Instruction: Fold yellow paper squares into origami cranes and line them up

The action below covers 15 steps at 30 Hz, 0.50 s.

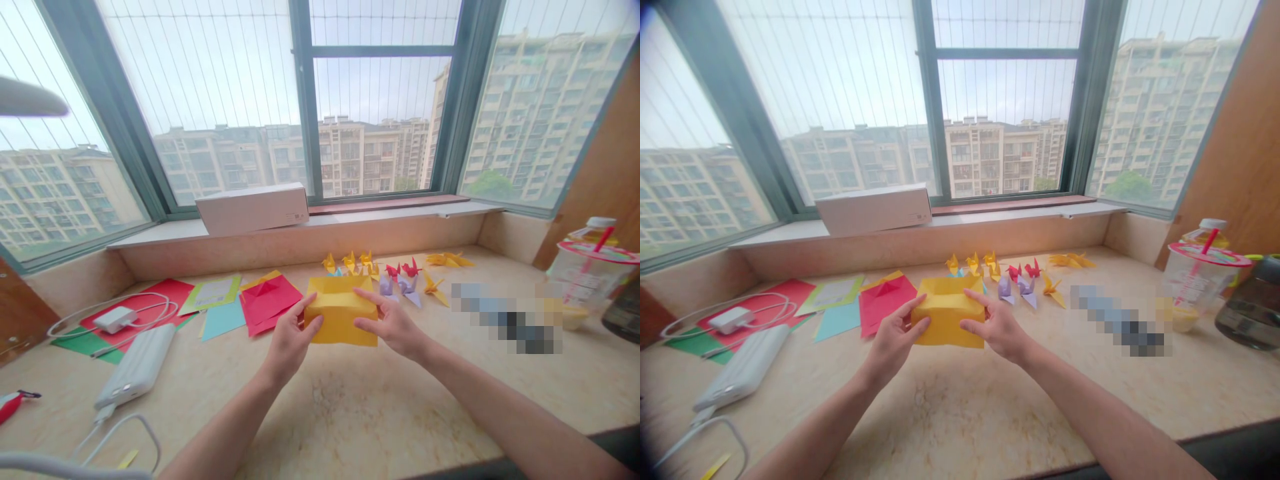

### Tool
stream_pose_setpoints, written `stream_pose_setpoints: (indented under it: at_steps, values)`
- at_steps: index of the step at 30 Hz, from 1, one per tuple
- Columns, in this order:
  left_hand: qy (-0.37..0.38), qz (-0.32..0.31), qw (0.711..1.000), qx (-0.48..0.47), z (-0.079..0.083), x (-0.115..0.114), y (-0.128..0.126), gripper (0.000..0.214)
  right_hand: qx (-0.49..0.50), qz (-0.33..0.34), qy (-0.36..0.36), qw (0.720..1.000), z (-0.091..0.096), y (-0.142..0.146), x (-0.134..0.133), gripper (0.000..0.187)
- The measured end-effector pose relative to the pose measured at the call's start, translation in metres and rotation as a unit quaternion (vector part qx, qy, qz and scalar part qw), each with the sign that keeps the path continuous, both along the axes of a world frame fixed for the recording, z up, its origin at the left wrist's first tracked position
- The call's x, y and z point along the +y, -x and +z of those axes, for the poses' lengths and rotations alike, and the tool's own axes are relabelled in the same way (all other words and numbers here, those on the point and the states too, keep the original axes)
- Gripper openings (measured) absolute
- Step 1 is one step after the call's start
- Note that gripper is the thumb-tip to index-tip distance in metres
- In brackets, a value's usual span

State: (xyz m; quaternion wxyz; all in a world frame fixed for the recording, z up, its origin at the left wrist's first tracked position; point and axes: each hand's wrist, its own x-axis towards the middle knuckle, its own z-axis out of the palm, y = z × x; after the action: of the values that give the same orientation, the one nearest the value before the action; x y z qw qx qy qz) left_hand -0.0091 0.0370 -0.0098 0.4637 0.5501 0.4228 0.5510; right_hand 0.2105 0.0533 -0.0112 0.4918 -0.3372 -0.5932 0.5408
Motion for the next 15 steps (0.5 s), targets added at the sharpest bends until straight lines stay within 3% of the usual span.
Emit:
stream_pose_setpoints:
  at_steps: [3, 5, 9, 12, 15]
  values:
    - [-0.067, 0.068, 0.989, 0.110, -0.0011, 0.0021, 0.0038, 0.033, -0.047, -0.057, -0.037, 0.997, -0.0017, 0.0000, 0.0025, 0.055]
    - [-0.147, 0.107, 0.964, 0.196, -0.0002, 0.0020, 0.0057, 0.015, -0.099, -0.097, -0.099, 0.985, -0.0026, -0.0022, 0.0049, 0.035]
    - [-0.262, 0.155, 0.904, 0.302, 0.0054, -0.0002, 0.0095, 0.009, -0.174, -0.145, -0.206, 0.952, -0.0030, -0.0069, 0.0070, 0.019]
    - [-0.235, 0.156, 0.898, 0.338, 0.0083, -0.0025, 0.0114, 0.012, -0.222, -0.183, -0.217, 0.933, -0.0034, -0.0079, 0.0060, 0.017]
    - [-0.181, 0.138, 0.909, 0.350, 0.0076, -0.0050, 0.0103, 0.017, -0.244, -0.164, -0.176, 0.939, -0.0048, -0.0071, 0.0042, 0.022]
